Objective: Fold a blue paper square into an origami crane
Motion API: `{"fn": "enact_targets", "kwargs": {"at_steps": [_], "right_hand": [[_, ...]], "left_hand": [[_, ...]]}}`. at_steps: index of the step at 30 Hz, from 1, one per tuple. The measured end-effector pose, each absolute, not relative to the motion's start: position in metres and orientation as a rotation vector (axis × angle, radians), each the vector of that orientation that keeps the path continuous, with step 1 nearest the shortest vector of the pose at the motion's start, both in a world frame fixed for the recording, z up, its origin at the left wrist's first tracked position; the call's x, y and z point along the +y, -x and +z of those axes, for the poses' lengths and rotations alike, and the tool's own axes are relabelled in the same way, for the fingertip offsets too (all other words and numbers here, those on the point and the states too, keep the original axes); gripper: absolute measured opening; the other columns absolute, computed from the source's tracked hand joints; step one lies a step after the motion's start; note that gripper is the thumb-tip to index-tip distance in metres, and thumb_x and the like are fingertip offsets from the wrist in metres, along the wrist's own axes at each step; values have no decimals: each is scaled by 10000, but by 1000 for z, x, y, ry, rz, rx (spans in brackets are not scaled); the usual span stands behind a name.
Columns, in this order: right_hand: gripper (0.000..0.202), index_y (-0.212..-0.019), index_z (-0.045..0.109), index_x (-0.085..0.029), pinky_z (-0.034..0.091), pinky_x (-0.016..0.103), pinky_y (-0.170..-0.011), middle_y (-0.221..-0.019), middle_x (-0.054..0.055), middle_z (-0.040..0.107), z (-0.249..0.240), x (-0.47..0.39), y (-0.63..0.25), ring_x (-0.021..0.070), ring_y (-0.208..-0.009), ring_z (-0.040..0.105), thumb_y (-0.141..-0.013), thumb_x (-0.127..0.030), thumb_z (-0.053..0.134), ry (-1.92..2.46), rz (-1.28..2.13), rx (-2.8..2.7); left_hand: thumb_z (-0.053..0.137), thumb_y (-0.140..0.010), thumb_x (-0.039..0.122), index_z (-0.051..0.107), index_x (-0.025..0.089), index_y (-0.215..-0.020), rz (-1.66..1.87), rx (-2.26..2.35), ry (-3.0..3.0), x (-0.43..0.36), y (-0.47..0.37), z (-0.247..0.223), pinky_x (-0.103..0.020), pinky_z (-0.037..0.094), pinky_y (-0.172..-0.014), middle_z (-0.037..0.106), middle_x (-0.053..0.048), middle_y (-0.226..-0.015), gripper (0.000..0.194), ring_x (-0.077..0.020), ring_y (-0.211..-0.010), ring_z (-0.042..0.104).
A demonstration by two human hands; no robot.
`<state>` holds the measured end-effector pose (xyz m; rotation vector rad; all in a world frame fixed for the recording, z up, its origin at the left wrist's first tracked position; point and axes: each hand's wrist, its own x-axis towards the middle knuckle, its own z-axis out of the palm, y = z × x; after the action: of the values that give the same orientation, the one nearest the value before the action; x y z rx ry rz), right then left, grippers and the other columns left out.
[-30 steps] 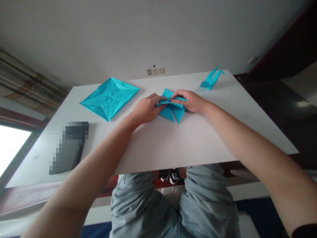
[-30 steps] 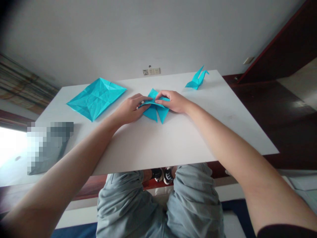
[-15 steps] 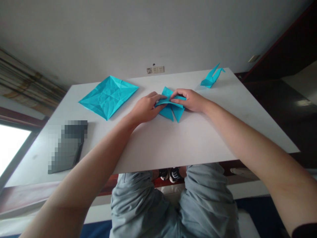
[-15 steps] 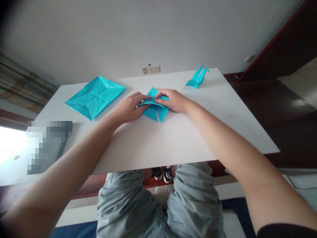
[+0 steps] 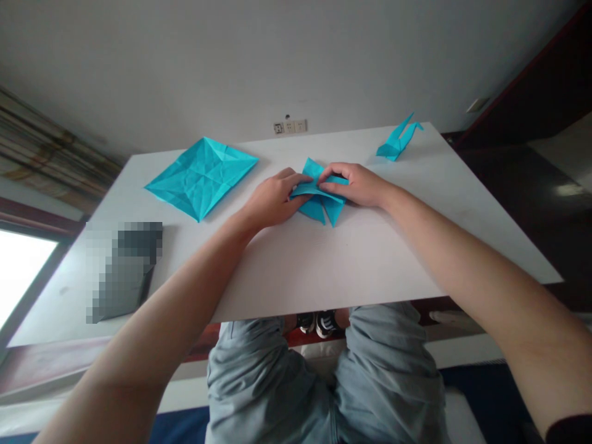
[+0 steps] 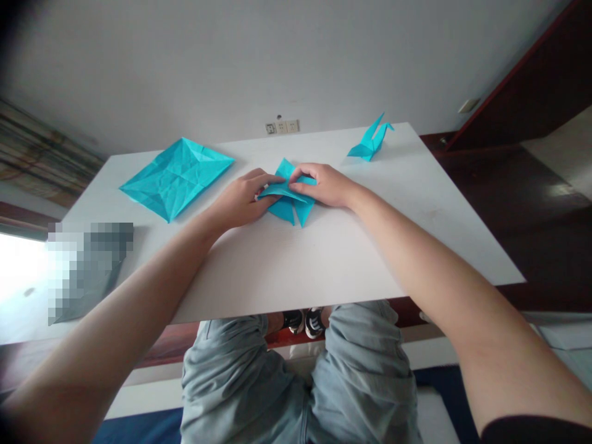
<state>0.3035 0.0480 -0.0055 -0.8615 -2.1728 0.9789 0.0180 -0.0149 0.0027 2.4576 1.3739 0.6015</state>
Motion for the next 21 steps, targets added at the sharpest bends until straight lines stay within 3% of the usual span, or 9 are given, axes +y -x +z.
{"fn": "enact_targets", "kwargs": {"at_steps": [21], "right_hand": [[474, -1102, 920, -284, 632, 566, -1191, -1269, 96, 957, -3, 46, -303, 399, -1216, 830, -964, -737, 895, 882, 968, -2183]], "left_hand": [[696, -1135, 408, 823, 240, -1630, 598, 1375, -2460, -15, -18, 3, -403, 637, -1052, 809, -155, -1411, 538, -316, -1192, 818]]}}
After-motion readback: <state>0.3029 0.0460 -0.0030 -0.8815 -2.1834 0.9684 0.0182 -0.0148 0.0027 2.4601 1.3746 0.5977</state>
